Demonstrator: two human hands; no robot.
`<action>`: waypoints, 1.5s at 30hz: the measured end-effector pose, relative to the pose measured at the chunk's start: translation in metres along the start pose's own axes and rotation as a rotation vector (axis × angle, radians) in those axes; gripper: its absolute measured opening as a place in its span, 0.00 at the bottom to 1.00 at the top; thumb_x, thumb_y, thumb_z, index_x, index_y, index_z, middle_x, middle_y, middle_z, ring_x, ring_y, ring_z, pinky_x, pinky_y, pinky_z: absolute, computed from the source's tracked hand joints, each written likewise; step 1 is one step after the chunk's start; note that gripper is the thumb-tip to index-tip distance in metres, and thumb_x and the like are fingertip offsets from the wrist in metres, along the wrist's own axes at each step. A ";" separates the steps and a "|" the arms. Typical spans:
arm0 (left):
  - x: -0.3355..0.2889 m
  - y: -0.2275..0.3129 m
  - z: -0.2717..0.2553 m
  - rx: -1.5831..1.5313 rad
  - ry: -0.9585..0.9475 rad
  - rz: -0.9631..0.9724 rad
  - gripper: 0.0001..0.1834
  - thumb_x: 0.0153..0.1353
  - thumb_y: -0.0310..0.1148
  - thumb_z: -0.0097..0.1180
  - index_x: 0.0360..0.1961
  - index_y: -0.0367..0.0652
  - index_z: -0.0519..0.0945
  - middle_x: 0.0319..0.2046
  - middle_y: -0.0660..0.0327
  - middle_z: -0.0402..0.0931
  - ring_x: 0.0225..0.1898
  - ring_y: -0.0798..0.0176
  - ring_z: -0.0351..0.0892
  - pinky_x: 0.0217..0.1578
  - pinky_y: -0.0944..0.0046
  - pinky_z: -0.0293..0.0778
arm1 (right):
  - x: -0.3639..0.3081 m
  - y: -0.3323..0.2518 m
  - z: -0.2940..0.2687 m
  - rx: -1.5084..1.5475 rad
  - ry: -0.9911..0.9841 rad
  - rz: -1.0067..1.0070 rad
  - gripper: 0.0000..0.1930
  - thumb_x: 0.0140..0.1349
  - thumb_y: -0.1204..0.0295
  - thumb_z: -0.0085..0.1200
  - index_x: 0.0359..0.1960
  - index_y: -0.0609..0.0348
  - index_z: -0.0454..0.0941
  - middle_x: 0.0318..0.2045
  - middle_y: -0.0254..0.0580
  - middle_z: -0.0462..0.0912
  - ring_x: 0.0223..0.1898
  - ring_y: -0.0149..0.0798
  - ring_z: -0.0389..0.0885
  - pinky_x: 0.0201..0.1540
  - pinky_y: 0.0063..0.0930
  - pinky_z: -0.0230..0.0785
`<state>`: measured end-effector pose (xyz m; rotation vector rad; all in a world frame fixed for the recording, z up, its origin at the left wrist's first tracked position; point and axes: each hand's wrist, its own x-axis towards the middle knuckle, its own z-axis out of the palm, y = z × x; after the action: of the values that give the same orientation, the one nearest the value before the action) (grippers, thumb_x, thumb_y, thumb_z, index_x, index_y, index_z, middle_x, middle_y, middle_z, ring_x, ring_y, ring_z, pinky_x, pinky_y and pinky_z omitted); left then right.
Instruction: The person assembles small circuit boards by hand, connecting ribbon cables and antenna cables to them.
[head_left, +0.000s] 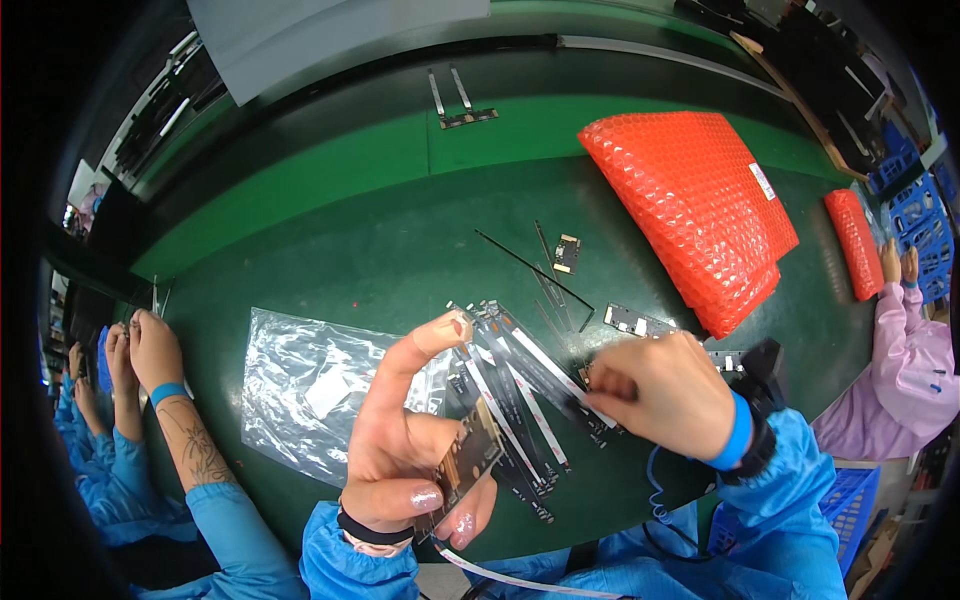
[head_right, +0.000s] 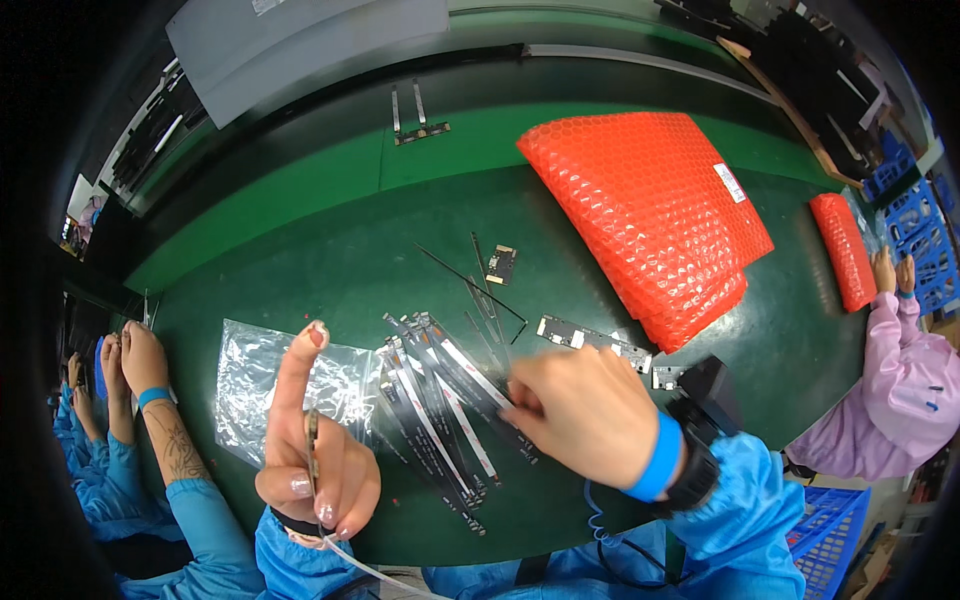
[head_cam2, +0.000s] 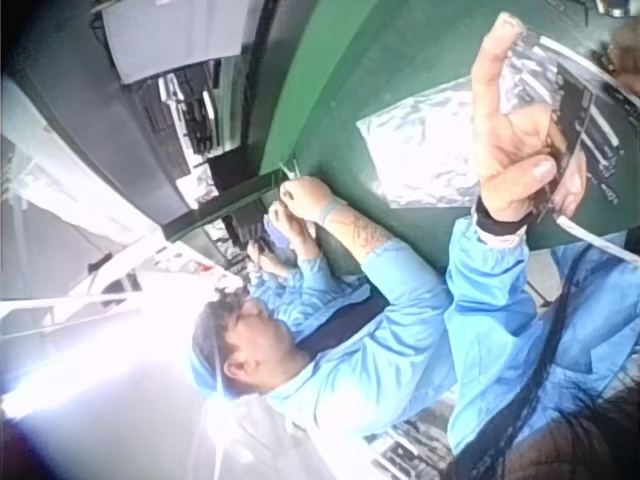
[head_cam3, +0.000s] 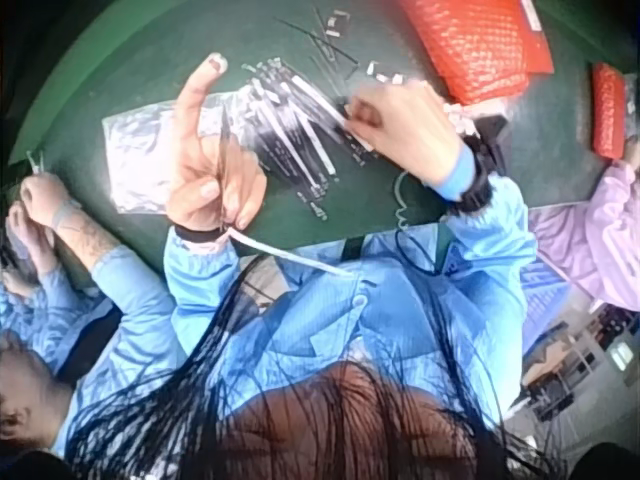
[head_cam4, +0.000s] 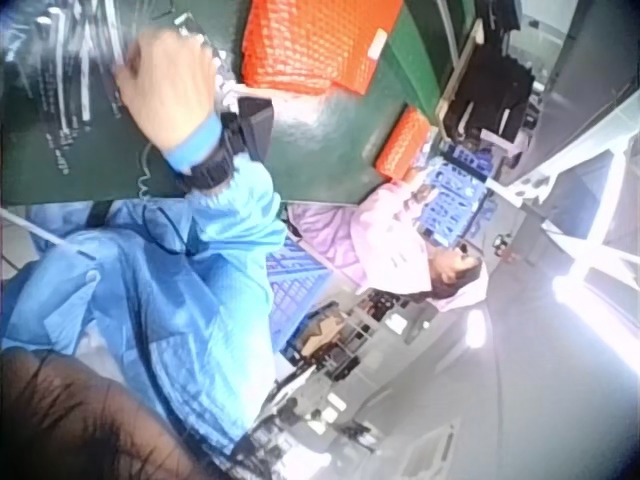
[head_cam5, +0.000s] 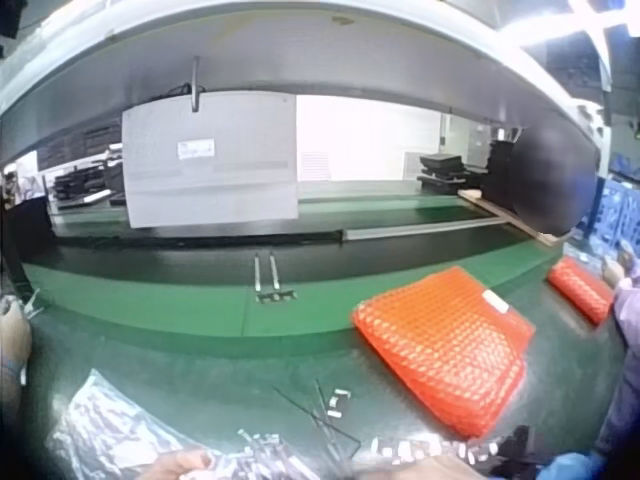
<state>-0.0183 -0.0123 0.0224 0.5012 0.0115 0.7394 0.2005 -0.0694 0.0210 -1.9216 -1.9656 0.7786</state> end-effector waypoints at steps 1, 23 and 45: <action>0.000 0.000 0.000 0.031 0.006 -0.020 0.50 0.45 0.18 0.45 0.63 0.46 0.27 0.15 0.49 0.69 0.10 0.60 0.67 0.10 0.64 0.67 | -0.010 0.005 0.002 -0.001 -0.002 0.001 0.08 0.44 0.72 0.60 0.21 0.59 0.74 0.20 0.38 0.75 0.21 0.35 0.76 0.23 0.27 0.67; 0.016 -0.034 0.001 0.659 0.333 -0.113 0.36 0.55 0.14 0.46 0.61 0.40 0.45 0.36 0.47 0.75 0.39 0.61 0.77 0.44 0.64 0.71 | -0.022 0.010 -0.027 1.221 0.085 0.178 0.08 0.49 0.86 0.55 0.32 0.68 0.73 0.28 0.44 0.80 0.33 0.33 0.80 0.36 0.20 0.73; 0.005 -0.057 -0.001 0.802 0.362 0.067 0.39 0.48 0.09 0.51 0.58 0.36 0.47 0.36 0.55 0.68 0.44 0.59 0.74 0.42 0.65 0.76 | -0.023 -0.003 0.022 1.332 0.089 0.105 0.09 0.50 0.84 0.55 0.35 0.71 0.75 0.29 0.42 0.78 0.31 0.28 0.76 0.34 0.18 0.70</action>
<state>0.0224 -0.0444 -0.0028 1.1248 0.6529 0.8717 0.1870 -0.0955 0.0084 -1.1401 -0.7837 1.4551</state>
